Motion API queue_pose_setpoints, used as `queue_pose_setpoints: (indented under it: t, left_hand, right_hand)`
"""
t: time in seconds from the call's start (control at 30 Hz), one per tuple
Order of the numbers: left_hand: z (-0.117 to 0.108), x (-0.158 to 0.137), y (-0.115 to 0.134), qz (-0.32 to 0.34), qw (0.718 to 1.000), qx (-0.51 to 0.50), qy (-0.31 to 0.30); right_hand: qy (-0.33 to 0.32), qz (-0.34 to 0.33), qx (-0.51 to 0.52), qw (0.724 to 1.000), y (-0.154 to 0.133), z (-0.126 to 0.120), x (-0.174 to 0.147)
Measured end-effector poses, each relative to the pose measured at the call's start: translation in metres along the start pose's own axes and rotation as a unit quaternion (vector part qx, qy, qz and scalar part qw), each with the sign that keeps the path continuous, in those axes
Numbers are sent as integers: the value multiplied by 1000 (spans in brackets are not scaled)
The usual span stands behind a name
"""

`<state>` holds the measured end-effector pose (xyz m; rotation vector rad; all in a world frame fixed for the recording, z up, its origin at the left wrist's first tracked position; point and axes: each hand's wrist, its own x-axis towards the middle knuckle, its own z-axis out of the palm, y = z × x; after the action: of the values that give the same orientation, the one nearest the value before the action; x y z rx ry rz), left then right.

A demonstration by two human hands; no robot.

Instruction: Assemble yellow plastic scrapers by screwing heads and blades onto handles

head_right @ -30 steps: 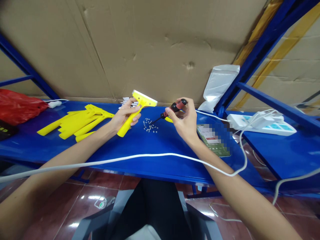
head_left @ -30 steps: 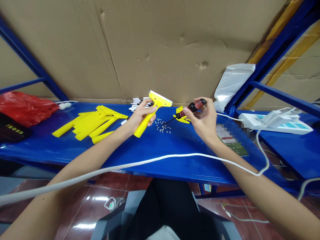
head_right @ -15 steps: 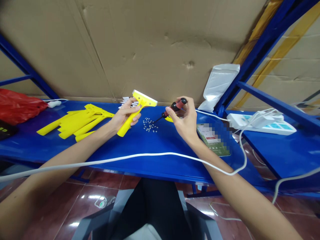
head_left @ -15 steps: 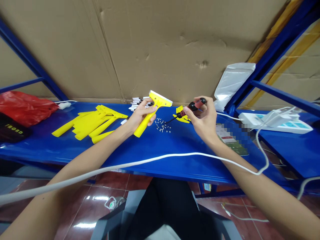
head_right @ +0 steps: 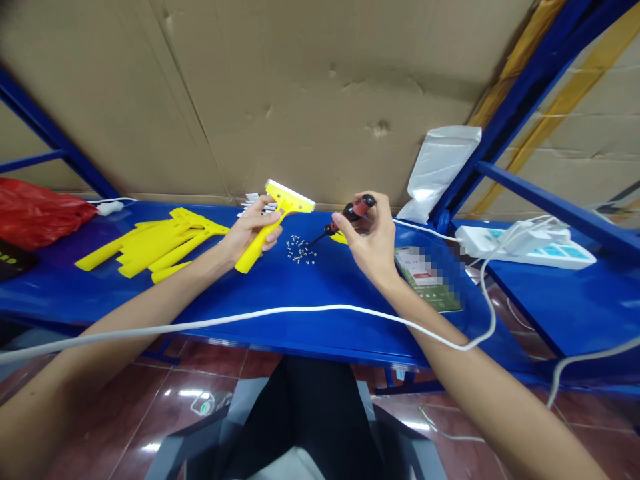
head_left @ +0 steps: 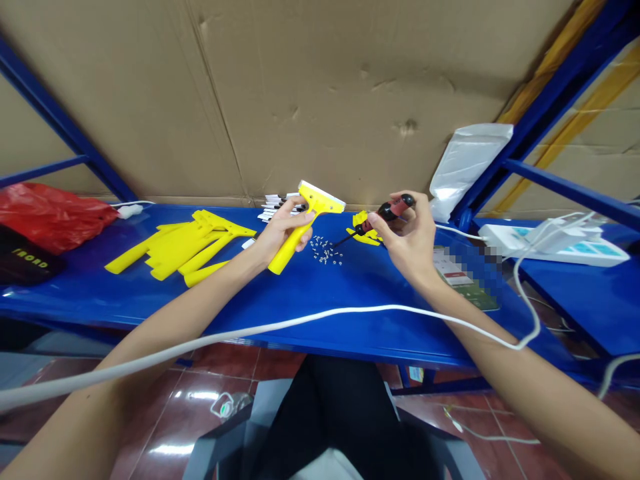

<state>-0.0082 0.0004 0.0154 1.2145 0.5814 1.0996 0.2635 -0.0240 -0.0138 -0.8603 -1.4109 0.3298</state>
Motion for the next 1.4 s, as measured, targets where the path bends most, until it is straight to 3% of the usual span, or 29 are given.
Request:
queue_pose_setpoints:
  t: [0.63, 1.0, 1.4]
  left_hand:
    - [-6, 3, -1, -2, 1000, -2, -14]
    - [4, 0, -2, 12, 999, -22, 33]
    - [7, -2, -2, 1, 999, -40, 37]
  right_hand:
    - [1, -2, 38, 999, 2, 4, -1]
    - [-12, 8, 41, 999, -4, 6, -4]
    - [-27, 34, 42, 998, -2, 7, -9]
